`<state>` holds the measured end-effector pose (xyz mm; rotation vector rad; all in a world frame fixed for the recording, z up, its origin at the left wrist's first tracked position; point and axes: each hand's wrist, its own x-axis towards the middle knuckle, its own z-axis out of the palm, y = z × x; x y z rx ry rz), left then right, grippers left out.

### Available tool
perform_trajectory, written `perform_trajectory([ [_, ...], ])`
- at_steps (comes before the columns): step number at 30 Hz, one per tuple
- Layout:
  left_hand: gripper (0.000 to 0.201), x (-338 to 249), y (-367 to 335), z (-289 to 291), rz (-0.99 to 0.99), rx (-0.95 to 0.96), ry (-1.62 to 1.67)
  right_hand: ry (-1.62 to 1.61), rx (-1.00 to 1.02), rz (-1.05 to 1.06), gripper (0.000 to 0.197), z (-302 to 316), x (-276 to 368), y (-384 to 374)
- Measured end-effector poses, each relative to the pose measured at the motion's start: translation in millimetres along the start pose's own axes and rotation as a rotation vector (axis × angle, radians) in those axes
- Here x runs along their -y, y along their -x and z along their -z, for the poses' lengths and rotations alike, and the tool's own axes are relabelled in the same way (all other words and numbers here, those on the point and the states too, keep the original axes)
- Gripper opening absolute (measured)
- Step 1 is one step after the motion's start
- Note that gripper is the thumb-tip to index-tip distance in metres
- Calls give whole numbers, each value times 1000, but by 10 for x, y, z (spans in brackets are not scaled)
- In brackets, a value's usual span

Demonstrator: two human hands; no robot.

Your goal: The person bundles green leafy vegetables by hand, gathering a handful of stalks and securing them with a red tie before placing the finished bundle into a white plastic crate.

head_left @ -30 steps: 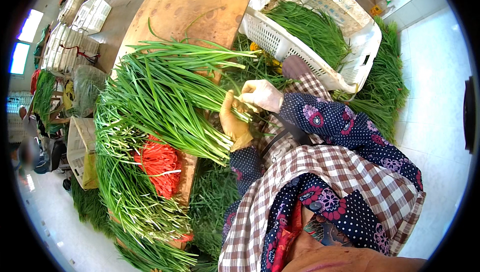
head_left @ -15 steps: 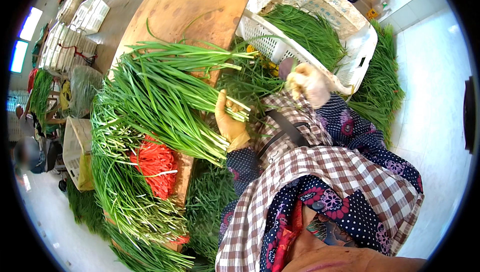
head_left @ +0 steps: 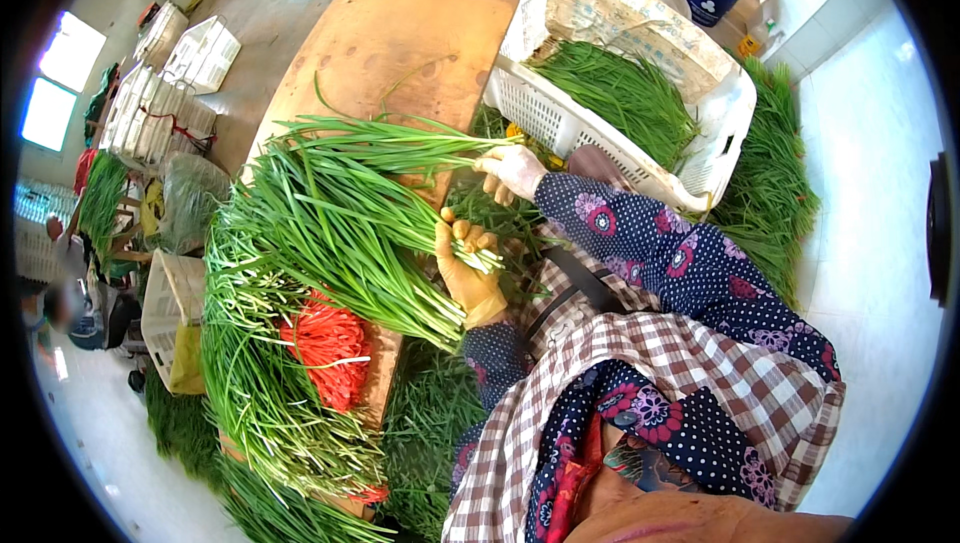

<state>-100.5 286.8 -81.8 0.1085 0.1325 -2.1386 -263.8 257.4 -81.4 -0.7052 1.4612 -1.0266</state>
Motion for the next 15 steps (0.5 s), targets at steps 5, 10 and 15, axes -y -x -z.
perform_trajectory([
  [5, 19, 64, 9, 7, -138, -258, -333, -129, 72, 31, 17, -75, 91, 550],
  [10, 15, 197, -18, -171, -176, -313, -477, 162, 81, 34, 18, -140, 113, 829],
  [15, 9, 131, -12, -156, -223, -329, -493, 197, 88, 154, 18, -164, 37, 856],
])
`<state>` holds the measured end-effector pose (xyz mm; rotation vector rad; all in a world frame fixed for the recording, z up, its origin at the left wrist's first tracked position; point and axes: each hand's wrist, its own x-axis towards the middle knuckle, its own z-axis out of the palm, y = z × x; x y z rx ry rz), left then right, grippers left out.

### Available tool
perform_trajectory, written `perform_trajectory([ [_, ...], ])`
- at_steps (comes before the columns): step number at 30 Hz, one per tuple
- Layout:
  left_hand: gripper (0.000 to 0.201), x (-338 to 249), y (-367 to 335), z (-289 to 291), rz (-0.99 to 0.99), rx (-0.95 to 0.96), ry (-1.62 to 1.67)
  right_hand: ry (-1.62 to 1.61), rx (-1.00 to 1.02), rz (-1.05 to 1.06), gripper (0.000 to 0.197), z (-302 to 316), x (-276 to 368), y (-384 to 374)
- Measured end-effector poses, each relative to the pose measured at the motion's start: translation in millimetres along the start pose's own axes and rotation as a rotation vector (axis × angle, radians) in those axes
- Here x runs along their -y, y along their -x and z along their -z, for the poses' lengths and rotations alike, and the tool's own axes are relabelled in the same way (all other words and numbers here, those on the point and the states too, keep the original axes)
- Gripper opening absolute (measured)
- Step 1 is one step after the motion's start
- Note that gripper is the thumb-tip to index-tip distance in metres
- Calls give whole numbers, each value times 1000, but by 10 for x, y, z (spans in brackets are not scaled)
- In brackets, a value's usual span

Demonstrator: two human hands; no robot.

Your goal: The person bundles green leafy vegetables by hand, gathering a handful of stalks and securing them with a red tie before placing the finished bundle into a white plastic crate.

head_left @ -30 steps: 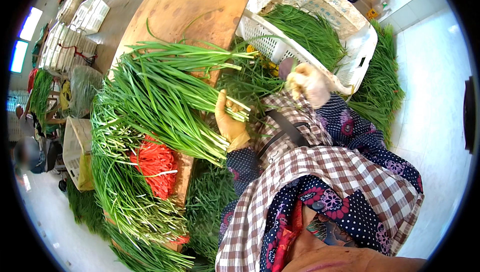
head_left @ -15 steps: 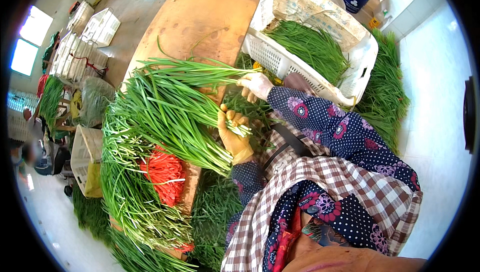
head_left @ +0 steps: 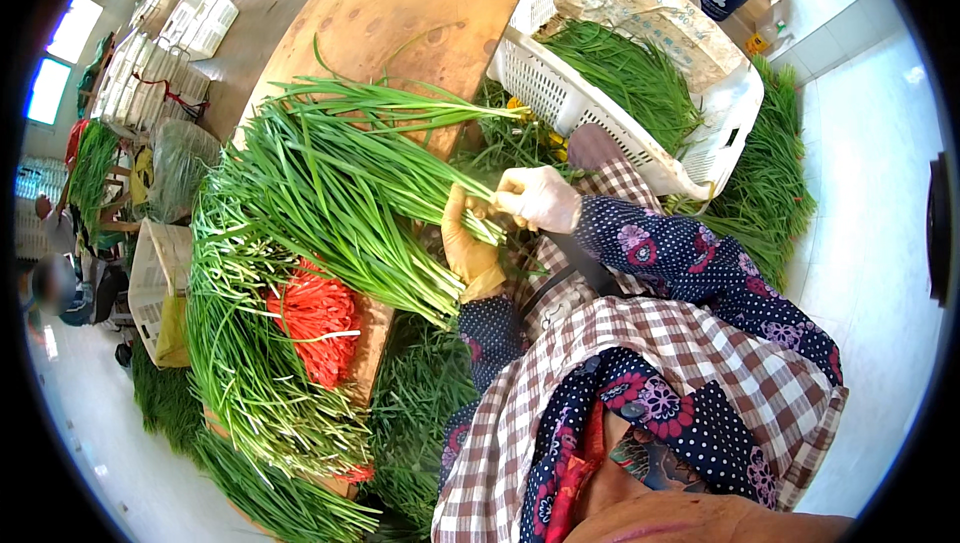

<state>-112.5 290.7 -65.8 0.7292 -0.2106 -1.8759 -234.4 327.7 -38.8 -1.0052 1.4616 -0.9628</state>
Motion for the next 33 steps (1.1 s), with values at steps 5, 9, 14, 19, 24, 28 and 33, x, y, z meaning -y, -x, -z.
perform_trajectory([
  [5, 11, 19, -22, 26, 67, -31, -51, -278, -89, -112, 15, 191, -39, 166],
  [9, 11, 32, -14, 12, 95, -60, -18, -233, -196, -71, 15, 447, -368, 130],
  [14, 12, -9, -47, 124, 64, -78, -62, 53, -15, -291, 18, 409, -442, 47],
  [19, 17, 1, -4, 91, 70, -14, -102, -25, 41, -261, 18, 304, -52, 112],
  [24, 19, 54, -25, 60, 106, -32, -61, -121, 135, -192, 16, 294, -33, 214],
  [28, 19, -2, 8, 98, 103, -12, -37, -412, 161, -139, 12, 408, 227, 361],
  [33, 25, 78, -155, 317, 86, -12, -71, -676, 127, 470, 25, 1064, 1118, 509],
])
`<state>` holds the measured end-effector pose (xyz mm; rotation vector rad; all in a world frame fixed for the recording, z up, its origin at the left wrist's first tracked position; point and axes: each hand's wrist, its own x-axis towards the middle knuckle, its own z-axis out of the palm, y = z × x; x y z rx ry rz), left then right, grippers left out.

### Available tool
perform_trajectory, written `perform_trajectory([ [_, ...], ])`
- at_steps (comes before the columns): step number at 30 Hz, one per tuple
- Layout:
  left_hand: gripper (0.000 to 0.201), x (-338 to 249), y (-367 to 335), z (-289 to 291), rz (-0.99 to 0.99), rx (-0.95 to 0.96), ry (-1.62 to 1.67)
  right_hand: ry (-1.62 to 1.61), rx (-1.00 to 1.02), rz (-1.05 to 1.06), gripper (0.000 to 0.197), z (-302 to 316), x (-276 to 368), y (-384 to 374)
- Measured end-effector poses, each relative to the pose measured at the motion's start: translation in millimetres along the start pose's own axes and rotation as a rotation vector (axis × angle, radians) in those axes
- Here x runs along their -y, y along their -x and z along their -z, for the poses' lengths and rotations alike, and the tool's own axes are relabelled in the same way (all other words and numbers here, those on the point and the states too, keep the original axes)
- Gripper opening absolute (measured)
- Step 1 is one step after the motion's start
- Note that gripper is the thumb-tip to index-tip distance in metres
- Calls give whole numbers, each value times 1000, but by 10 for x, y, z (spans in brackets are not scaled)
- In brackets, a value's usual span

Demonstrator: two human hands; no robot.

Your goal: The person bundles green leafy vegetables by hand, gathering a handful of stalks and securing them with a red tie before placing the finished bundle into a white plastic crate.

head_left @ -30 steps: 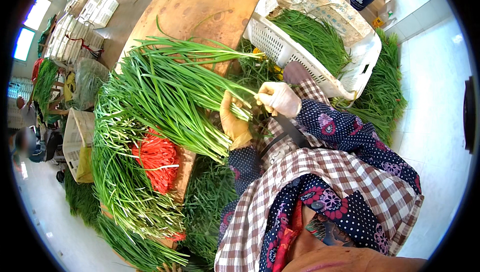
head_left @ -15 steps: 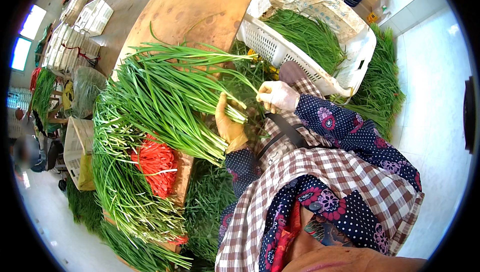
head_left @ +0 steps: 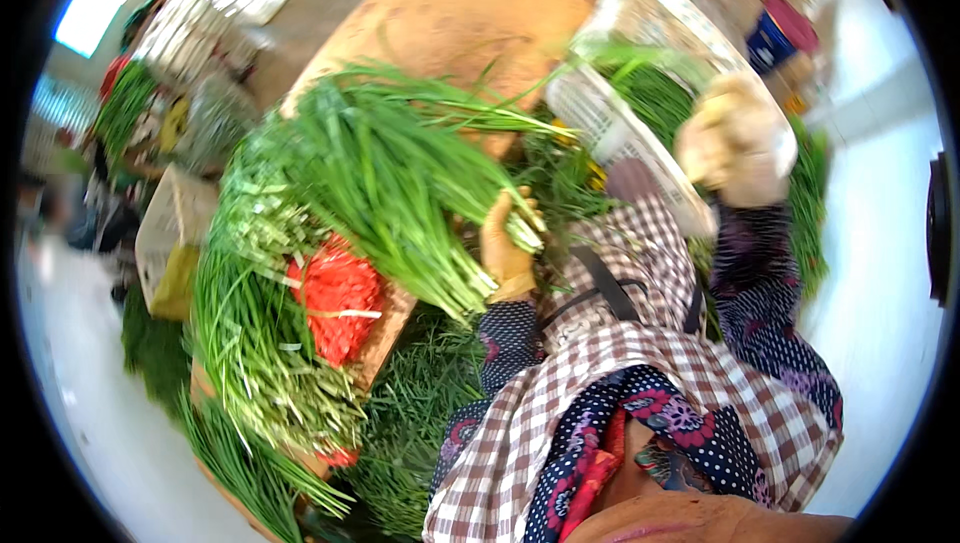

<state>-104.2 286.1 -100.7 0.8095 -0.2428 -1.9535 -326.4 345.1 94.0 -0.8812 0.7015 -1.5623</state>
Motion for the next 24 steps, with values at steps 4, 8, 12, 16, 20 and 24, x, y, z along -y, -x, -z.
perform_trajectory([
  [4, 30, -113, 118, -114, 6, 34, -79, 393, -41, 471, 22, -668, 334, -638],
  [8, 27, -22, 43, -49, -44, 4, -10, 624, 293, 382, 22, -1546, -142, -1409],
  [12, 19, -62, 150, -160, -117, -83, -65, 823, 507, 214, 22, -2288, -1263, -2018],
  [16, 20, 8, 94, -248, -71, -22, -24, 1350, 476, 264, 22, -2438, -2475, -2221],
  [20, 21, 26, 43, -160, -17, 18, 64, 1486, 665, 163, 20, -2451, -2704, -1928],
  [24, 23, 64, 45, -224, 23, 54, 109, 1313, 494, 26, 23, -2540, -2416, -2097],
])
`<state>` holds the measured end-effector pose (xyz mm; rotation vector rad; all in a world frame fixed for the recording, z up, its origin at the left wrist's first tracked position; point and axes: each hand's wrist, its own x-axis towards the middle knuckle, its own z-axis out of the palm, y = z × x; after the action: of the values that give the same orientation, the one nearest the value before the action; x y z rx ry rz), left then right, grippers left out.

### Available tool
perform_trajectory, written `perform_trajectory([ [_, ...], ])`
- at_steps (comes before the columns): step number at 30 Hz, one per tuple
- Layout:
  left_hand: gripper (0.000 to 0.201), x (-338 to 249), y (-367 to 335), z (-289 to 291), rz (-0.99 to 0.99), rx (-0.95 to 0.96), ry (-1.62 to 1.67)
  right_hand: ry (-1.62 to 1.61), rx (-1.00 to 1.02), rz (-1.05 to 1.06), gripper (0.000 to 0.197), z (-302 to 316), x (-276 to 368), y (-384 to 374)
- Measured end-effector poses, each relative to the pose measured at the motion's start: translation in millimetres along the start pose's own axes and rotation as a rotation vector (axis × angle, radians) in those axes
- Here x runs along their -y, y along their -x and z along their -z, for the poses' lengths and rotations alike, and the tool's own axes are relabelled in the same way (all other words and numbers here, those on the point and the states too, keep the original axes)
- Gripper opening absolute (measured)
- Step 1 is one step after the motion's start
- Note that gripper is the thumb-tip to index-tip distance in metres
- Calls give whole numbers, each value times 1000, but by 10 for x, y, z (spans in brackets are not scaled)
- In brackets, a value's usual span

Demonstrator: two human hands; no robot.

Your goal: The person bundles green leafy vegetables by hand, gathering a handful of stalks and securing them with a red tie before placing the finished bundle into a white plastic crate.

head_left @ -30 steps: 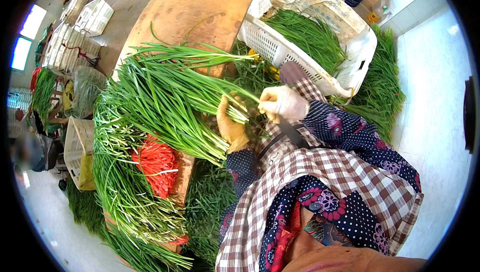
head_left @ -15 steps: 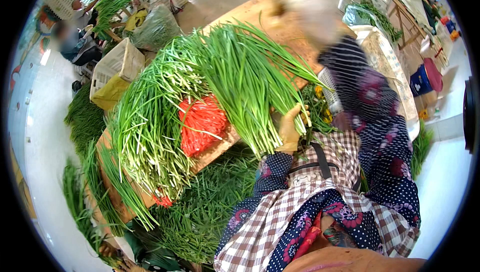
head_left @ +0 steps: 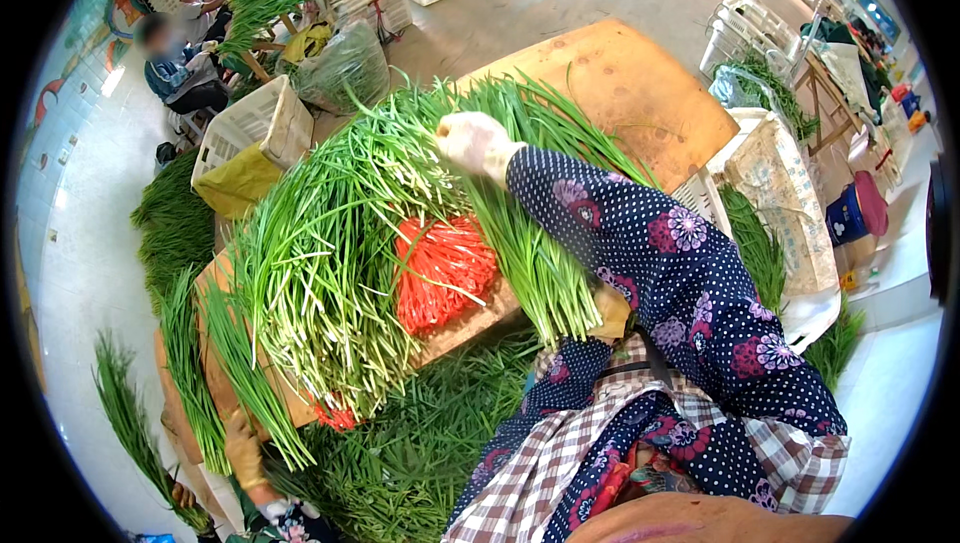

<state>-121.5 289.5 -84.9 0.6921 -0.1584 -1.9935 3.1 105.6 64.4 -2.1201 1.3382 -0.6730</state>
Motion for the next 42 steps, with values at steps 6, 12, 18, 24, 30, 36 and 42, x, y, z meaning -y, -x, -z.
perform_trajectory([
  [6, 25, 33, 71, 0, 22, 17, 21, -299, -20, 28, 23, 220, 494, -84],
  [12, 27, 112, 149, -104, 45, 40, 75, 133, 140, 65, 36, 56, 137, 45],
  [18, 23, -12, 27, -166, 50, 30, 26, -424, 121, -147, 27, 1053, -360, 1004],
  [24, 20, -19, -26, -112, -38, -31, 18, -99, 112, -332, 30, 1433, -1148, 2330],
  [30, 29, 2, -77, 93, -96, 57, -98, -178, -33, -487, 54, 740, -1593, 2853],
  [36, 33, -23, 22, -40, -98, -38, -210, 790, -230, 34, 35, 432, -1665, 2803],
  [42, 37, 24, -15, -7, -107, -90, -187, -708, -226, -729, 10, 810, -1773, 2627],
])
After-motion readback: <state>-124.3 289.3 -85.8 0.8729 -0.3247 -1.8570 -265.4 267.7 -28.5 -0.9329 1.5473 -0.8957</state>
